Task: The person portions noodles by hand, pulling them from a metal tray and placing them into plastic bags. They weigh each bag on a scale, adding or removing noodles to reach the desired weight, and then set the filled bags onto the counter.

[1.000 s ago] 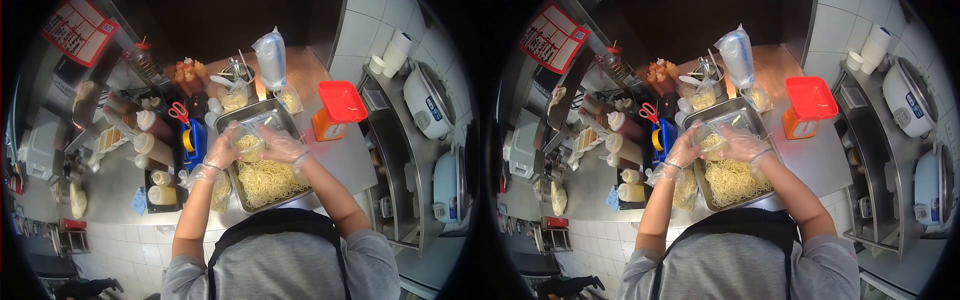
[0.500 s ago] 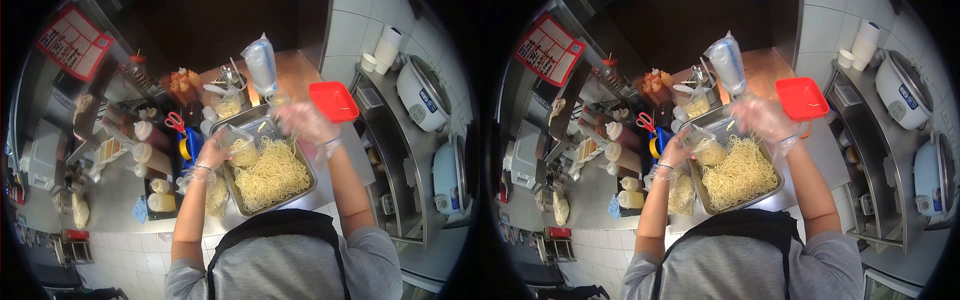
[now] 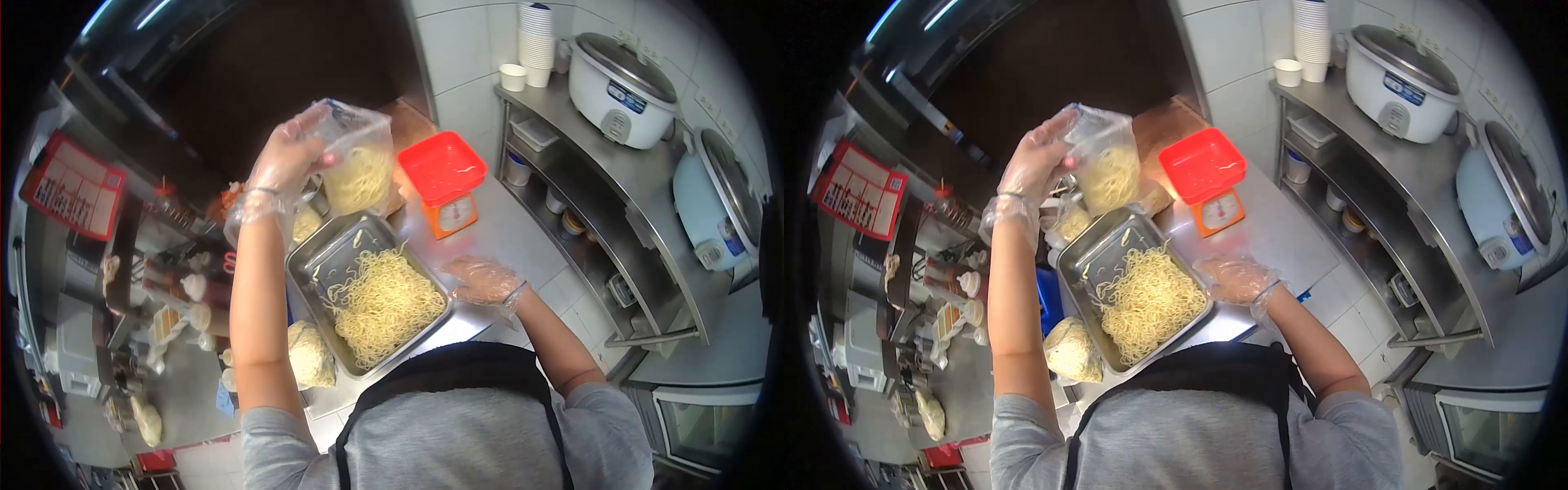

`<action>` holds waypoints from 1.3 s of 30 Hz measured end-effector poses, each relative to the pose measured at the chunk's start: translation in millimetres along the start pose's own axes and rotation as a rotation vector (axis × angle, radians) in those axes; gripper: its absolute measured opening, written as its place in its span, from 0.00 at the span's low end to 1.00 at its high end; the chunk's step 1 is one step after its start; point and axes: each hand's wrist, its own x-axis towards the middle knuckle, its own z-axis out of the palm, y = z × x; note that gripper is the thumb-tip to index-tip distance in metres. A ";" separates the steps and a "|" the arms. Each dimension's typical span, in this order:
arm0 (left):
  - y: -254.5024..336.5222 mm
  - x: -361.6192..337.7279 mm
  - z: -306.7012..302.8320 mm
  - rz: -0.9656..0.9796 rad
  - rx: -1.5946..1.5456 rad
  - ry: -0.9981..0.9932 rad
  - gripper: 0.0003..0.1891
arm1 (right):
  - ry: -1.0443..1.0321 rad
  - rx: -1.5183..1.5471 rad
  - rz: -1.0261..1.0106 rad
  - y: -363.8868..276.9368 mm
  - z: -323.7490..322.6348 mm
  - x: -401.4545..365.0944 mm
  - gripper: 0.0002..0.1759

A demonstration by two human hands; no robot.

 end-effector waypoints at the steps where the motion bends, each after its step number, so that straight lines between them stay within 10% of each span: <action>1: 0.5 13.6 13.2 -0.005 -0.070 -0.028 0.34 | 0.036 0.005 0.010 9.7 -0.7 -11.2 0.35; 7: -54.2 66.1 100.1 0.128 -0.271 -0.078 0.36 | 0.101 0.075 0.055 43.3 -16.7 -66.5 0.33; 18: -136.6 2.5 138.4 0.495 0.379 -0.097 0.27 | 0.088 0.118 0.131 79.8 -28.2 -110.6 0.32; 28: -98.1 -99.6 102.0 0.155 0.357 -0.114 0.19 | 0.032 0.099 0.010 92.7 -14.0 -82.8 0.33; 39: -86.2 -62.9 131.8 0.359 0.680 -0.138 0.21 | 0.004 0.080 -0.033 96.5 -5.0 -79.8 0.32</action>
